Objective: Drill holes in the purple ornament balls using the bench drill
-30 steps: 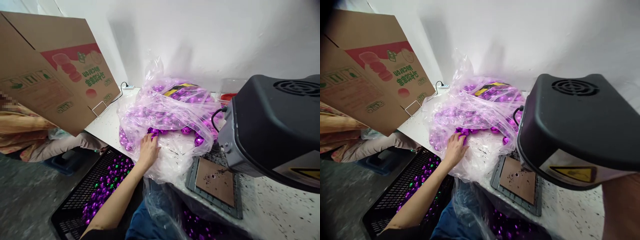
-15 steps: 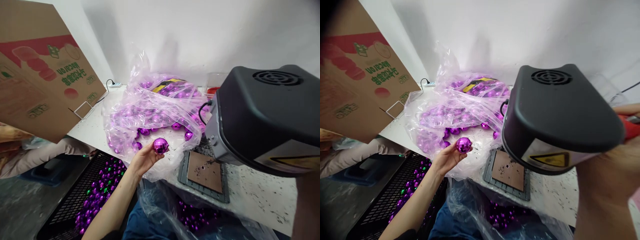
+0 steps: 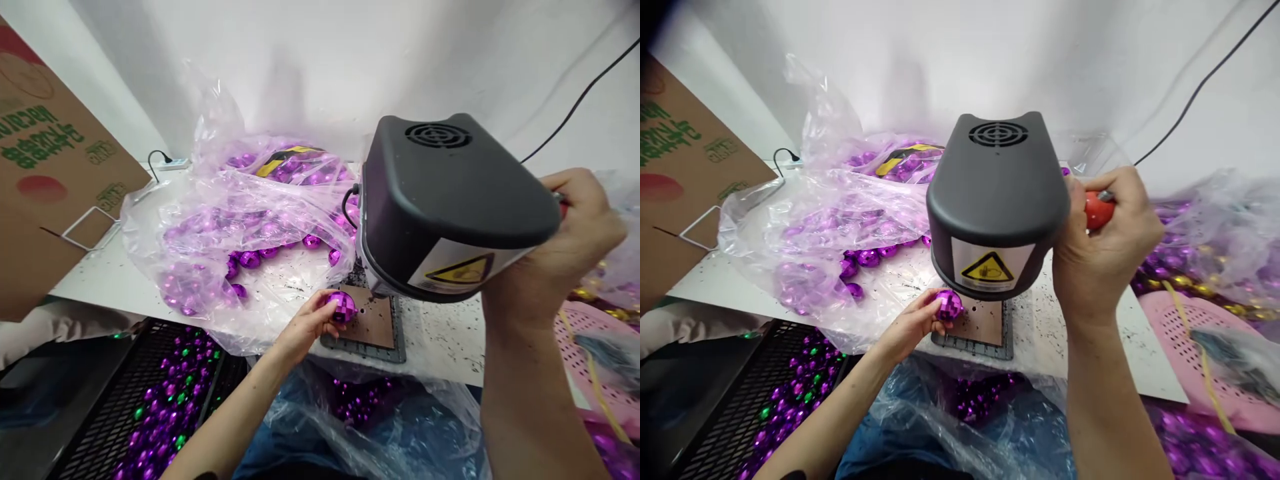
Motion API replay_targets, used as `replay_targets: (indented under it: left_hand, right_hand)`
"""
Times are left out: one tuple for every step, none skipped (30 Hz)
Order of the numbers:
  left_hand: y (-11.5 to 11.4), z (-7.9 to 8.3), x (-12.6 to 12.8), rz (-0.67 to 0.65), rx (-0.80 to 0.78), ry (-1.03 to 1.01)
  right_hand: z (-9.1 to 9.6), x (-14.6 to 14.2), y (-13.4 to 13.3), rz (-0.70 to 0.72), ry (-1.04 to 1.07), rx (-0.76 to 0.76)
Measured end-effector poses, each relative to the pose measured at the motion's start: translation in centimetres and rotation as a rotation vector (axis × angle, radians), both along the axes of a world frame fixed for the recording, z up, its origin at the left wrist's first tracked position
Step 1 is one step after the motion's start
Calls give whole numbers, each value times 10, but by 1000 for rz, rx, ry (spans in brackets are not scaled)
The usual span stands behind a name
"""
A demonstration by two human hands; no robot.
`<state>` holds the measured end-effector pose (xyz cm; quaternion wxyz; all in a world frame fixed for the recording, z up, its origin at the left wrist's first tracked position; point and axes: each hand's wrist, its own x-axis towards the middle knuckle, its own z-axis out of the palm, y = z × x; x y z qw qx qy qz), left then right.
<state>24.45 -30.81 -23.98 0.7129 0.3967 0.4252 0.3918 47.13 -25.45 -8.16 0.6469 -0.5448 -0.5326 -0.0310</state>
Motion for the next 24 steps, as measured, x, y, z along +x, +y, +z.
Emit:
replay_targets:
  left_hand:
    - [2, 0, 4, -2, 90, 117]
    - [4, 1, 8, -15, 191, 233]
    - [5, 2, 12, -37, 290, 338]
    - [6, 4, 15, -64, 377, 430]
    - [7, 4, 19, -90, 448, 506]
    - [7, 5, 22, -112, 506, 574]
    - [8, 5, 25, -123, 556, 635]
    - [8, 4, 28, -123, 604, 687]
    - [9, 3, 32, -114, 651, 731]
    - [9, 0, 35, -103, 691, 773]
    - [10, -2, 40, -89, 720, 814]
    - [10, -5, 44, -74, 736, 855]
    - [10, -9, 49, -55, 743, 891]
    - [10, -13, 53, -29, 745, 921]
    - [10, -16, 58, 8, 745, 943]
    - [9, -19, 62, 51, 745, 956]
    - [9, -22, 65, 91, 748, 958]
    - [9, -25, 67, 120, 752, 952]
    - [9, -27, 69, 132, 756, 940]
    - [9, -28, 69, 125, 760, 923]
    - [9, -28, 69, 108, 763, 904]
    - [10, -29, 69, 90, 762, 885]
    - [10, -29, 68, 77, 758, 868]
    - [11, -29, 67, 68, 752, 854]
  right_hand:
    - [1, 0, 0, -2, 11, 3]
    - [1, 0, 0, -5, 26, 7]
    - [1, 1, 0, -11, 39, 11]
    - [1, 1, 0, -18, 38, 14]
    - [1, 2, 0, -24, 33, 17]
    - [0, 2, 0, -30, 24, 15]
    - [0, 2, 1, -35, 10, 11]
    - [-1, 3, 1, -41, -5, 11]
    - [-2, 3, 1, -44, -17, 9]
    - [-3, 3, 1, -42, -24, 9]
    - [-3, 3, 1, -38, -26, 10]
    - [-3, 3, 1, -30, -24, 13]
    - [-4, 3, 0, -23, -19, 18]
    - [-4, 3, 0, -16, -15, 22]
    - [-4, 3, -1, -11, -13, 25]
    - [-3, 3, -2, -9, -11, 25]
    - [-3, 3, -2, -6, -9, 22]
    - [-3, 3, -3, -2, -6, 17]
    - [-2, 3, -3, 5, -1, 11]
    - [-2, 3, -2, 14, 5, 8]
    - [-1, 4, -2, 25, 9, 10]
    - [-1, 4, -1, 37, 11, 15]
    - [-1, 4, -1, 43, 6, 23]
    - [-2, 4, -3, 39, -10, 39]
